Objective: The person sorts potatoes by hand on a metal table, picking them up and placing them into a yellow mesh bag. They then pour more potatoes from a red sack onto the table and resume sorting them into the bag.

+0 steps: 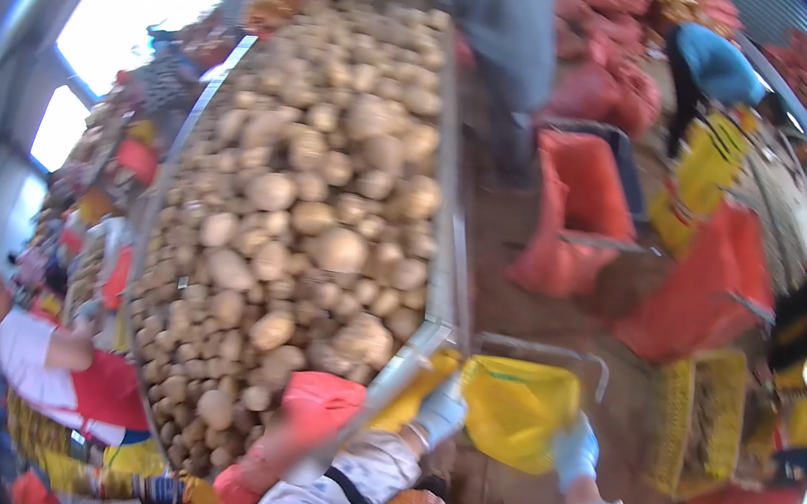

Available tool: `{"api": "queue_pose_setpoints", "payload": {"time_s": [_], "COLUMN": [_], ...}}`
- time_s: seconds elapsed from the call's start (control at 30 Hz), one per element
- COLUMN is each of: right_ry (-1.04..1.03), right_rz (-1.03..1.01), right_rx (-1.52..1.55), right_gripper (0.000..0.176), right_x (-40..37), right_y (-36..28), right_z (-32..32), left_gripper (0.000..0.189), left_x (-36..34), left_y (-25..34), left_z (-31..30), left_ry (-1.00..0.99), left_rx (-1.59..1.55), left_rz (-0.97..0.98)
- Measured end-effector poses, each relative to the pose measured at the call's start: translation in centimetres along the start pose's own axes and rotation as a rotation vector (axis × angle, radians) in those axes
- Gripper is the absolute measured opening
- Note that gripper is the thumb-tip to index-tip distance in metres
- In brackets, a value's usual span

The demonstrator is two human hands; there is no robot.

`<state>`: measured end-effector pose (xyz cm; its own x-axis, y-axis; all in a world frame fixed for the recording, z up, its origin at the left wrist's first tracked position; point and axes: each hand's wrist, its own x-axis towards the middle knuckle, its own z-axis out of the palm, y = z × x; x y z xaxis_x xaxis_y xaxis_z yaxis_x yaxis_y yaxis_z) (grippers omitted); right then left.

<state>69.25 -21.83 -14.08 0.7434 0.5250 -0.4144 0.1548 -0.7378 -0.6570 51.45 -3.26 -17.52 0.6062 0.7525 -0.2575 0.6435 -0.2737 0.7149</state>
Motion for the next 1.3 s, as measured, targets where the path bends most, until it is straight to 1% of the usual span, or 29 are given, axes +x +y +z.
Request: {"api": "queue_pose_setpoints", "payload": {"time_s": [0.07,0.1,0.13,0.17,0.2,0.23,0.27,0.3,0.33,0.37,0.4,0.47,0.5,0.53,0.6,0.63,0.67,0.73,0.77,0.8,0.87,0.9,0.93,1.0,1.03,1.1,1.2,1.23,1.3], "right_ry": [0.168,0.011,0.015,-0.023,-0.062,-0.004,-0.003,0.152,0.315,0.308,0.318,-0.336,-0.464,-0.454,-0.575,-0.600,-0.586,-0.582,-0.652,-0.641,-0.709,-0.702,-0.686,-0.665,-0.664,-0.667,-0.597,-0.471,-0.512], "right_rz": [-0.352,-0.188,-0.216,-0.194,-0.166,-0.164,-0.178,-0.437,-0.689,-0.774,-0.778,-0.962,-0.990,-0.993,-0.989,-0.998,-1.005,-1.109,-1.066,-1.063,-0.994,-0.991,-1.025,-1.061,-1.082,-1.064,-1.061,-1.118,-1.044], "right_rx": [-0.229,-0.239,-0.236,-0.266,-0.296,-0.279,-0.283,-0.599,-0.914,-0.911,-0.909,-1.391,-1.279,-1.278,-1.062,-1.079,-1.071,-1.056,-1.111,-1.101,-1.220,-1.219,-1.193,-1.169,-1.213,-1.230,-1.304,-1.241,-1.231], "right_gripper": [0.056,0.070,0.070,0.073,0.077,0.067,0.067,0.054,0.043,0.025,0.025,0.035,0.044,0.044,0.048,0.062,0.062,0.078,0.092,0.092,0.095,0.095,0.095,0.095,0.095,0.090,0.085,0.081,0.080], "right_x": [-0.8,-2.0,-2.7,-3.4,-3.9,-4.0,-4.1,-3.9,-3.7,-3.3,-3.5,-4.4,-5.1,-6.2,-7.8,-7.8,-8.3,-9.4,-9.8,-10.2,-11.0,-11.1,-11.2,-11.6,-12.1,-13.6,-14.0,-13.1,-12.9], "right_y": [3.0,1.3,-0.3,-1.8,-2.7,-3.0,-3.1,-2.9,-2.5,-1.4,-2.0,-3.4,-3.7,-4.0,-5.3,-5.1,-4.7,-3.9,-3.6,-3.7,-3.9,-3.6,-3.0,-2.4,-2.2,-3.3,-3.8,-1.7,-2.4], "right_z": [0.6,-0.5,-1.6,-2.6,-3.1,-3.1,-3.3,-3.6,-3.9,-3.5,-3.8,-4.5,-4.9,-5.3,-5.9,-5.8,-5.5,-5.2,-5.0,-5.2,-6.2,-6.3,-6.3,-6.5,-6.3,-6.5,-5.7,-4.6,-4.9], "left_gripper": [0.046,0.048,0.051,0.048,0.048,0.044,0.043,0.043,0.046,0.050,0.050,0.058,0.063,0.063,0.092,0.109,0.109,0.108,0.090,0.090,0.070,0.057,0.057,0.065,0.065,0.075,0.081,0.072,0.073], "left_x": [-2.5,-3.6,-4.3,-4.5,-5.1,-6.2,-7.3,-8.0,-8.9,-9.7,-10.5,-11.8,-12.6,-14.1,-16.4,-16.5,-16.6,-17.2,-17.5,-17.4,-17.5,-17.7,-17.7,-17.9,-18.1,-18.7,-18.0,-17.6,-17.1], "left_y": [2.3,2.7,2.9,2.3,3.9,5.8,7.3,7.8,7.9,8.3,9.4,11.4,10.3,9.0,6.4,5.4,5.5,6.8,7.7,6.0,3.2,3.0,1.7,-0.9,-1.0,4.5,5.8,6.1,5.9], "left_z": [-1.6,-2.6,-3.1,-2.3,-3.0,-3.3,-3.8,-4.1,-4.2,-4.4,-5.3,-6.7,-5.6,-4.6,-2.9,-1.6,-2.2,-3.2,-4.2,-2.8,0.6,1.0,2.7,5.5,5.3,-1.1,-2.5,-2.5,-2.8], "left_ry": [0.261,0.220,0.167,0.145,0.161,-0.136,-0.442,-0.424,-0.509,-0.591,-0.582,-0.729,-0.680,-0.674,-0.449,-0.572,-0.568,-0.631,-0.630,-0.635,-0.372,-0.408,-0.406,0.102,0.099,-0.336,-0.419,-0.488,-0.457], "left_rx": [0.143,0.427,0.710,0.787,0.790,0.972,1.139,1.143,0.972,0.799,0.805,0.851,0.817,0.824,0.778,0.752,0.767,0.783,0.860,0.873,0.911,0.912,0.911,0.740,0.739,0.756,0.741,0.799,0.844], "left_rz": [0.218,0.354,0.484,0.652,0.648,0.658,0.653,0.649,0.606,0.566,0.570,0.523,0.592,0.595,0.858,0.753,0.755,0.617,0.651,0.658,0.845,0.850,0.856,1.106,1.107,0.741,0.611,0.581,0.625]}}
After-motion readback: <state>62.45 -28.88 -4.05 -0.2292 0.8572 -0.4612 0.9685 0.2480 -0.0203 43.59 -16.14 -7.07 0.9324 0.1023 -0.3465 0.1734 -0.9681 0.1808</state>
